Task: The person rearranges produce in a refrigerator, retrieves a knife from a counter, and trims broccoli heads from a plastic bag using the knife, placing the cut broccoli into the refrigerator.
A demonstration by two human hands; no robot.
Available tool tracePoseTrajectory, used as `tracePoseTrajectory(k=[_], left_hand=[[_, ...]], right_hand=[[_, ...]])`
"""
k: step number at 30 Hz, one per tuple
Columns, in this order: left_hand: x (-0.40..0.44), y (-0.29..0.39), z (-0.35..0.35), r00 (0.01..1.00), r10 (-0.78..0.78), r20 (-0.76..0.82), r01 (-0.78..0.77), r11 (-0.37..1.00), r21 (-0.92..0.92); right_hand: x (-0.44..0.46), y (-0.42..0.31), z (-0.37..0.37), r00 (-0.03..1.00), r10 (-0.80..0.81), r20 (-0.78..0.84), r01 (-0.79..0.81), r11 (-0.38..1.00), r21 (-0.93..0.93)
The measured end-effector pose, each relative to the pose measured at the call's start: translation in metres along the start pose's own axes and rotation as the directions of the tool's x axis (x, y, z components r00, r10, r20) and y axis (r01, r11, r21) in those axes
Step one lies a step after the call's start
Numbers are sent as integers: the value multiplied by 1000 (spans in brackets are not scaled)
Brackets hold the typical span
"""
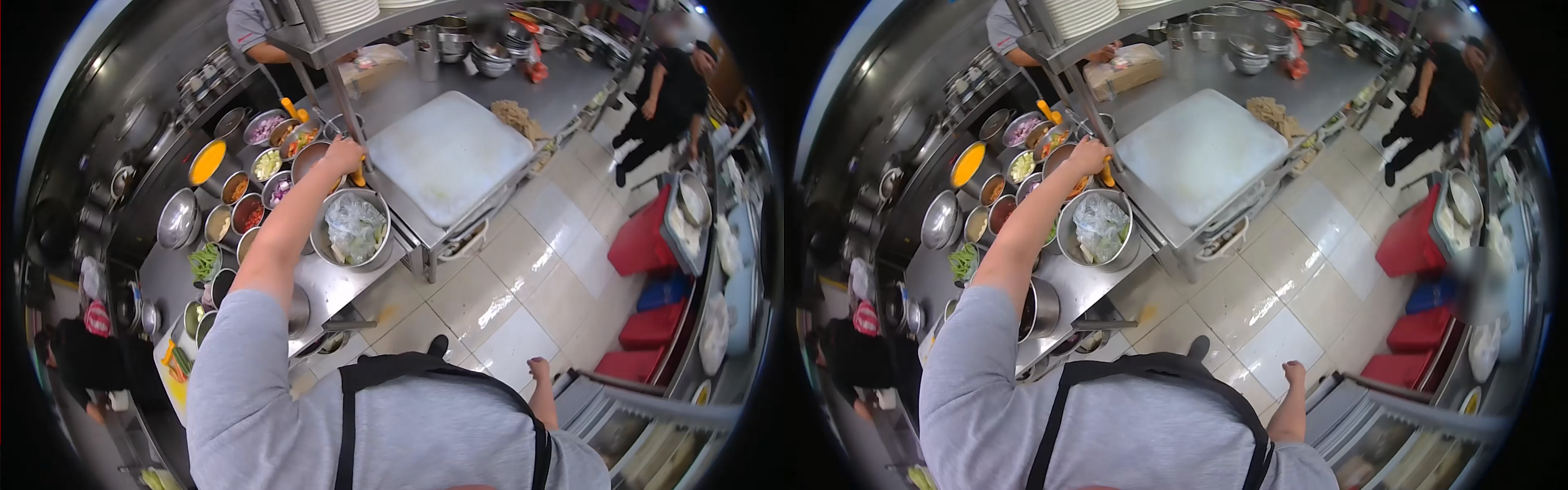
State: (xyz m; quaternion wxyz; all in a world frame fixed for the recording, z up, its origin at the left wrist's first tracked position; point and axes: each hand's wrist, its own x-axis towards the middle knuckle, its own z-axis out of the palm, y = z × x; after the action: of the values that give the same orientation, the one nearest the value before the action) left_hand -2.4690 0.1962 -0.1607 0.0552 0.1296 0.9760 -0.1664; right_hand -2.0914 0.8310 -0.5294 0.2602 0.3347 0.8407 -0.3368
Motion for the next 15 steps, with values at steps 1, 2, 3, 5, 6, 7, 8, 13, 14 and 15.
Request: tracePoseTrajectory(k=[1,2,3,5,6,7,8,13,14,15], left_hand=[[-2,1,-13,996,36,-79,-35,999,13],[-7,3,-24,986,72,-153,-68,997,27],[-17,6,-46,977,67,-203,-62,998,33],[-36,6,-87,963,0,-270,8,1000,30],[-43,-3,-101,948,25,-318,-20,1000,19],[-48,-14,-111,942,-78,-326,80,997,-6],[-76,-4,-159,953,-199,-229,179,978,-103],[-194,-54,-235,878,-353,-324,209,890,-404],[-225,-61,-239,854,-335,-399,106,862,-496],[-261,-64,-249,847,-385,-366,190,863,-469]], right_hand=[[24,-13,-9,994,-109,-16,108,992,-60],[43,-23,-17,992,-128,3,127,989,-79],[56,-41,-29,988,-153,2,153,988,-27],[77,-72,-49,981,-195,22,195,981,-7],[83,-84,-54,978,-206,41,207,978,-14],[85,-91,-58,975,-215,61,217,976,-23],[87,-97,-59,969,-231,82,236,971,-49],[115,-117,-40,953,-222,208,247,963,-105],[127,-115,-31,945,-225,239,252,964,-89],[121,-124,-29,933,-254,255,291,949,-123]])
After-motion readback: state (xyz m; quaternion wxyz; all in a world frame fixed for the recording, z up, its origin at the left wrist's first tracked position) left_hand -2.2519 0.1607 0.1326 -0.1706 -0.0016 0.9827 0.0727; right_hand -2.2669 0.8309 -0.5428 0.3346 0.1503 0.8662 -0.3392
